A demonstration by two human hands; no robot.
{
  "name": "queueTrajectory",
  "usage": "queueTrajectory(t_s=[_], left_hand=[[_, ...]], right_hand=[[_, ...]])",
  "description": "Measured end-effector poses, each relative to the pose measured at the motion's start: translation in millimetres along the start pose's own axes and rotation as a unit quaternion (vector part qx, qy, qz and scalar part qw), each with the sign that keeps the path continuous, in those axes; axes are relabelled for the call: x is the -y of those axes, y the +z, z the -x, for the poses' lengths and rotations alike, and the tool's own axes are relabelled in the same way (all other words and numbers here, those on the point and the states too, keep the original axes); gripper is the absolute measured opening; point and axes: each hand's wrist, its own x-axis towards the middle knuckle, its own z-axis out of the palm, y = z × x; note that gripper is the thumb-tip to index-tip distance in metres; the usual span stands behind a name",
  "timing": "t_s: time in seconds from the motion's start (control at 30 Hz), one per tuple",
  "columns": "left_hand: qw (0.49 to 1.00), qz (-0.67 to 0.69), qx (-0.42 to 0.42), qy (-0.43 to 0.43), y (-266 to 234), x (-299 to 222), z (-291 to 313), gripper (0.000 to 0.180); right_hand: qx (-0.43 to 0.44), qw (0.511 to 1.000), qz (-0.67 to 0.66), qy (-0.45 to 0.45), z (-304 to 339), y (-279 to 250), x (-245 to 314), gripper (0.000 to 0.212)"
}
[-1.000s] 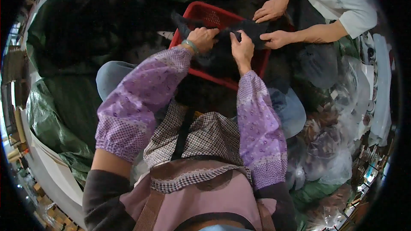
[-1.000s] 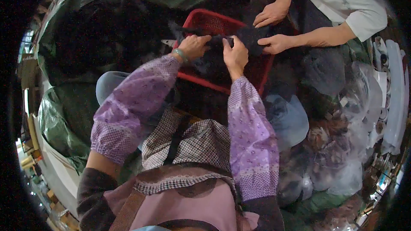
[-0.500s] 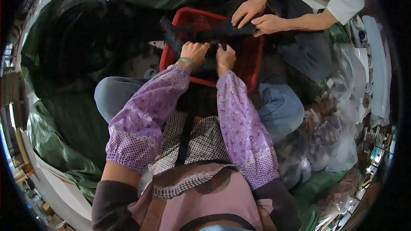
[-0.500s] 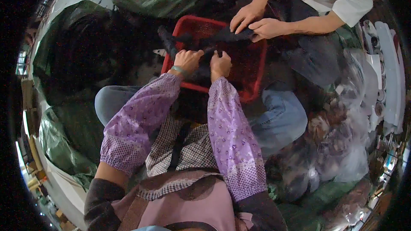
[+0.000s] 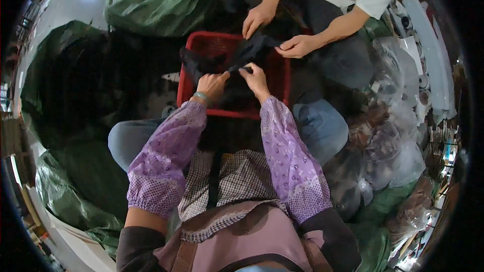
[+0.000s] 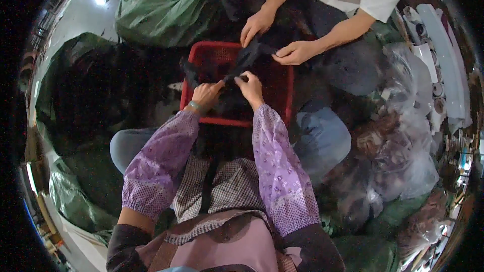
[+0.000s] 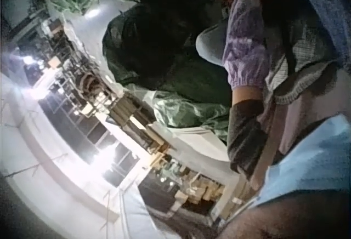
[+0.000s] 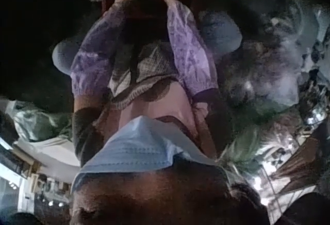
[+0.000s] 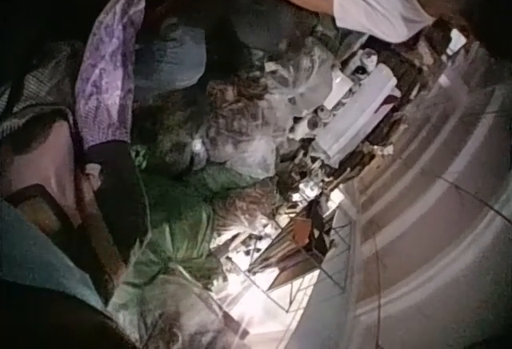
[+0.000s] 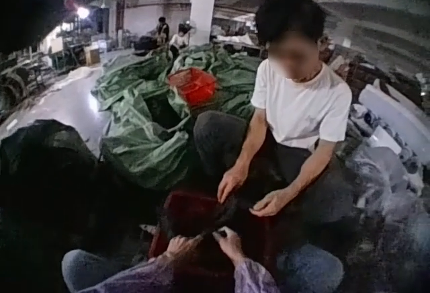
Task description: The person picks up black material from a pile and places it into a red basket, then pulls apart and sorts through the material within the basket.
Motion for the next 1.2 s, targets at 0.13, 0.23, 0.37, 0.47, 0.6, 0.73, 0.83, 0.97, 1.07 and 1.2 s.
queueTrajectory(t_s=[0.13, 0.23, 0.37, 0.47, 0.6, 0.73, 0.83, 0.97, 1.07, 1.2], left_hand=[[0.998, 0.013, 0.069, 0.004, -1.3, -0.5, 1.1, 0.02], [0.997, 0.015, 0.068, 0.031, 7.3, 0.5, 8.5, 0.022], [0.996, 0.012, 0.082, 0.02, 6.5, -5.8, 12.7, 0.028], [0.993, 0.003, 0.11, -0.041, -6.2, -11.2, 9.4, 0.029], [0.986, 0.03, 0.154, -0.056, -3.0, 4.5, 8.6, 0.029], [0.986, -0.048, 0.159, -0.029, 18.3, 9.1, 6.6, 0.022], [0.991, -0.083, 0.103, 0.004, 20.7, 7.3, 13.7, 0.02], [0.994, -0.104, 0.04, 0.019, 11.1, 5.5, 20.7, 0.016], [0.996, -0.077, 0.019, 0.027, 15.2, 4.0, 14.9, 0.014], [0.994, -0.098, 0.043, -0.014, 13.1, 5.9, 17.5, 0.012]], right_hand=[[0.1, 0.984, 0.07, -0.132, 3.5, -14.8, -4.5, 0.029], [0.178, 0.903, 0.374, -0.115, 17.4, -15.2, 27.4, 0.039], [0.18, 0.865, 0.445, -0.147, 26.0, 10.2, 26.2, 0.023], [0.176, 0.899, 0.376, -0.138, 35.7, 1.5, 26.3, 0.027], [0.21, 0.907, 0.305, -0.199, 35.1, 3.2, 15.3, 0.026], [0.173, 0.921, 0.285, -0.201, 36.0, -2.4, 8.1, 0.024], [0.127, 0.931, 0.29, -0.18, 41.6, -2.0, 13.3, 0.023], [0.101, 0.952, 0.243, -0.157, 36.0, 7.0, 3.2, 0.024], [0.151, 0.962, 0.202, -0.104, 27.1, 7.4, -4.9, 0.031], [0.087, 0.977, 0.173, -0.09, 21.9, 19.3, -3.5, 0.036]])
